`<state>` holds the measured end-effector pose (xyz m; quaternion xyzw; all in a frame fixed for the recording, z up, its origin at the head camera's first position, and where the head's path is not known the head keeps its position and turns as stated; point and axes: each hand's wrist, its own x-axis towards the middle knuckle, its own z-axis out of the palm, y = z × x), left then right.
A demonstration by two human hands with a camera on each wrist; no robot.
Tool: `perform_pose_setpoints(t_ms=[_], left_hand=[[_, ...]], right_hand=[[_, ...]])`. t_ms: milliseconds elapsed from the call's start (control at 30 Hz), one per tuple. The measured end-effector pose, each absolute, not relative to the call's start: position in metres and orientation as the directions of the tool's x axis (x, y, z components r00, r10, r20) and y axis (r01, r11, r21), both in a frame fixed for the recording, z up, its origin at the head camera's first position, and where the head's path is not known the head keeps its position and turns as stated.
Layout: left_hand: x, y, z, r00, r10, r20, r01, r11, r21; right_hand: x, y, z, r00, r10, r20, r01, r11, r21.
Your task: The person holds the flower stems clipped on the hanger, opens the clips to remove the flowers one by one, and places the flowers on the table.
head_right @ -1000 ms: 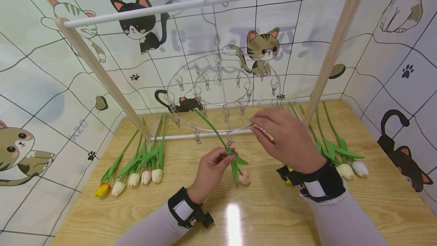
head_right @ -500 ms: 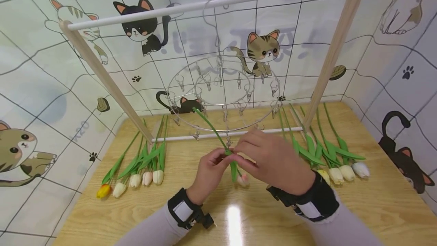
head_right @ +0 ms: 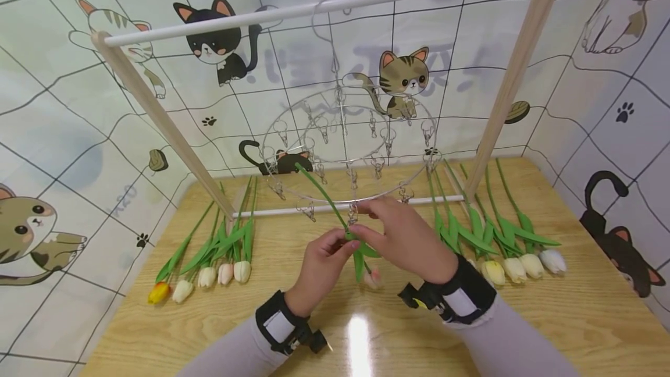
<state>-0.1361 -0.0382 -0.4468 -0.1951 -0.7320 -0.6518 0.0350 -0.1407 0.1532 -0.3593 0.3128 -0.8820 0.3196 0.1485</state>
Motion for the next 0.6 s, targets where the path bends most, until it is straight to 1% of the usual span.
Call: perform_pose_setpoints(t_ms=[67,133,233,300,400,600], left_hand=[[-0.136,-0.038,-0.447,-0.922,0.243,0.301,0.327,0.072,0.942],[-0.136,-0.038,-0.447,-0.924,0.240,0.299,0.324,0.073,0.943],[-0.136,-0.038,-0.447,-0.923,0.232,0.306,0.330,0.070,0.941],[-0.136,-0.038,-0.447,-0.924,0.228,0.308,0.331,0.071,0.941],[-0.137,-0.038,-0.448,-0.924,0.228,0.306,0.328,0.065,0.943],[-0.138,-0.038,-0.451,-0.921,0.234,0.312,0.331,0.047,0.942]], right_hand=[[-0.147,0.153,-0.366,-0.800,-0.437,0.411,-0.598,0.520,-0.610],[-0.152,0.152,-0.371,-0.842,-0.415,0.344,-0.514,0.426,-0.745],[-0.156,0.150,-0.376,-0.877,-0.400,0.265,-0.397,0.293,-0.870],[-0.157,0.149,-0.378,-0.888,-0.394,0.239,-0.344,0.221,-0.913],[-0.157,0.148,-0.380,-0.888,-0.400,0.227,-0.307,0.148,-0.940],[-0.157,0.148,-0.381,-0.887,-0.401,0.228,-0.281,0.078,-0.957]])
